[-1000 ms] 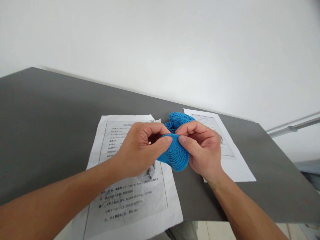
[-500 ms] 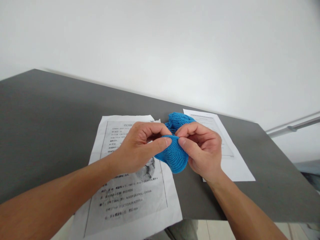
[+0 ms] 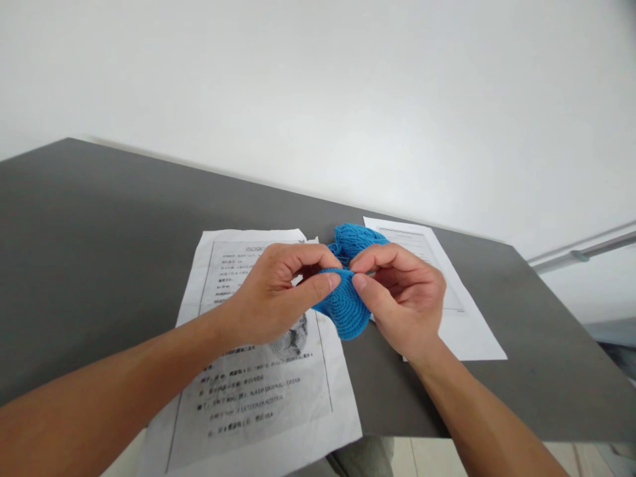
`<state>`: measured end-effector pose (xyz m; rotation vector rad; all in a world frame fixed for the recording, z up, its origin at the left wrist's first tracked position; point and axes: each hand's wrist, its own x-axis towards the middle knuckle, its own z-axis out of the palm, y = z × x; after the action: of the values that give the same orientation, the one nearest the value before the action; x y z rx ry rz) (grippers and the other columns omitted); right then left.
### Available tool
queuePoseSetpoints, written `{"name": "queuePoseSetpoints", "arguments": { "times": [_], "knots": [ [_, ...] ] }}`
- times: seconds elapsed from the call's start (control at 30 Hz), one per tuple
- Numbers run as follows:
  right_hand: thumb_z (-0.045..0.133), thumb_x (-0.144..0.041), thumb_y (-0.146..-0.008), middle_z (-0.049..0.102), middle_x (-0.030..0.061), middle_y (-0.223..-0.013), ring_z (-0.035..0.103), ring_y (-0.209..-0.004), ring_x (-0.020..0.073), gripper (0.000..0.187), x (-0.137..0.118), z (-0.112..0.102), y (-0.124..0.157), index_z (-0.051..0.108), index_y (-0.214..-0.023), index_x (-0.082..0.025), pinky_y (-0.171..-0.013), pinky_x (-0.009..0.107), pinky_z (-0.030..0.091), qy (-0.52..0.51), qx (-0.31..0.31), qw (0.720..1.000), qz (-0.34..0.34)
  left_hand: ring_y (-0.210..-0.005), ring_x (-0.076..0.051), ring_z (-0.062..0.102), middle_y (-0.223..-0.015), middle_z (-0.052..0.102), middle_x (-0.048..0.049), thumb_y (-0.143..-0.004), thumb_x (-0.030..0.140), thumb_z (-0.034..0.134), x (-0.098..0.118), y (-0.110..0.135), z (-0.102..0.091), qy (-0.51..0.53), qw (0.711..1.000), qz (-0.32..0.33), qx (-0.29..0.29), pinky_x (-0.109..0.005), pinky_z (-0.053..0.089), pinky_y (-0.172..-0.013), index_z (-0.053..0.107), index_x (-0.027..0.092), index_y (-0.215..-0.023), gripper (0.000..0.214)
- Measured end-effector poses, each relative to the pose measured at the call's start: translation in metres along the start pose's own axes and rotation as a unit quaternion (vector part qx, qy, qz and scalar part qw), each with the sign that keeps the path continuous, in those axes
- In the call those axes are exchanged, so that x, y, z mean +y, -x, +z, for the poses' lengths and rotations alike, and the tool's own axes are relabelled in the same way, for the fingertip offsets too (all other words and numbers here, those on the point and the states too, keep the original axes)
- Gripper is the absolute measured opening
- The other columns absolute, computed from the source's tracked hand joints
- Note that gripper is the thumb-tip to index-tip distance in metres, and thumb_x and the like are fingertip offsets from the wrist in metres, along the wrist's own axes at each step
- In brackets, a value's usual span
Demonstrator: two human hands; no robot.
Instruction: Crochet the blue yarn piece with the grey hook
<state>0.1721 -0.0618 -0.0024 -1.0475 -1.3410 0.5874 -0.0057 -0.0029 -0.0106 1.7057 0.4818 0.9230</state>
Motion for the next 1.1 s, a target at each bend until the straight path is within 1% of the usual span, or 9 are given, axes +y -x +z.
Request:
{"name": "queuePoseSetpoints", "arguments": {
  "times": [0.23, 0.33, 0.5, 0.77, 1.1],
  "knots": [
    [0.076, -0.015, -0.075, 0.067, -0.0031, -0.062, 0.058, -0.053, 0.011, 0.009, -0.0023, 0.0007, -0.0003, 0.074, -0.071, -0.023, -0.044, 0.022, 0.046, 0.018, 0.004, 1.0, 0.013, -0.06, -0.009, 0.046, -0.064, 0.056, 0.0047, -0.095, 0.02, 0.063, 0.0043, -0.0004, 0.0003, -0.035, 0.999, 0.014, -0.001, -0.023, 0.038, -0.056, 0.068, 0.016, -0.074, 0.022],
    [0.075, -0.017, -0.074, 0.066, -0.003, -0.061, 0.057, -0.052, 0.0113, 0.008, -0.003, 0.0004, -0.0008, 0.073, -0.07, -0.023, -0.043, 0.022, 0.046, 0.028, 0.005, 0.999, 0.022, -0.059, -0.01, 0.045, -0.063, 0.056, 0.0046, -0.095, 0.02, 0.063, 0.0059, -0.0004, -0.0002, -0.059, 0.998, 0.029, -0.001, -0.024, 0.038, -0.057, 0.067, 0.017, -0.072, 0.024],
    [0.073, -0.017, -0.072, 0.066, -0.0031, -0.061, 0.057, -0.05, 0.0105, 0.007, -0.0034, 0.0005, -0.0014, 0.071, -0.068, -0.023, -0.042, 0.021, 0.046, 0.036, -0.001, 0.999, 0.03, -0.058, -0.011, 0.046, -0.062, 0.056, 0.0039, -0.094, 0.021, 0.063, 0.0064, -0.0014, -0.001, -0.095, 0.995, 0.041, -0.003, -0.024, 0.039, -0.058, 0.068, 0.017, -0.072, 0.023],
    [0.073, -0.016, -0.074, 0.067, -0.0024, -0.064, 0.059, -0.053, 0.0108, 0.007, -0.0029, -0.0002, 0.0, 0.072, -0.071, -0.022, -0.044, 0.021, 0.049, 0.036, -0.009, 0.999, 0.008, -0.058, -0.01, 0.046, -0.062, 0.057, 0.0043, -0.095, 0.019, 0.062, 0.0056, -0.001, -0.0015, -0.1, 0.993, 0.059, -0.001, -0.023, 0.038, -0.057, 0.068, 0.017, -0.072, 0.024],
    [0.073, -0.014, -0.075, 0.068, -0.0022, -0.065, 0.059, -0.054, 0.0114, 0.009, -0.0015, -0.0007, 0.001, 0.073, -0.072, -0.023, -0.045, 0.021, 0.049, 0.032, -0.013, 0.999, 0.004, -0.057, -0.01, 0.047, -0.061, 0.057, 0.0039, -0.094, 0.02, 0.062, 0.0072, -0.0016, -0.0011, -0.103, 0.993, 0.05, -0.002, -0.023, 0.04, -0.057, 0.069, 0.017, -0.072, 0.024]
  ]
}}
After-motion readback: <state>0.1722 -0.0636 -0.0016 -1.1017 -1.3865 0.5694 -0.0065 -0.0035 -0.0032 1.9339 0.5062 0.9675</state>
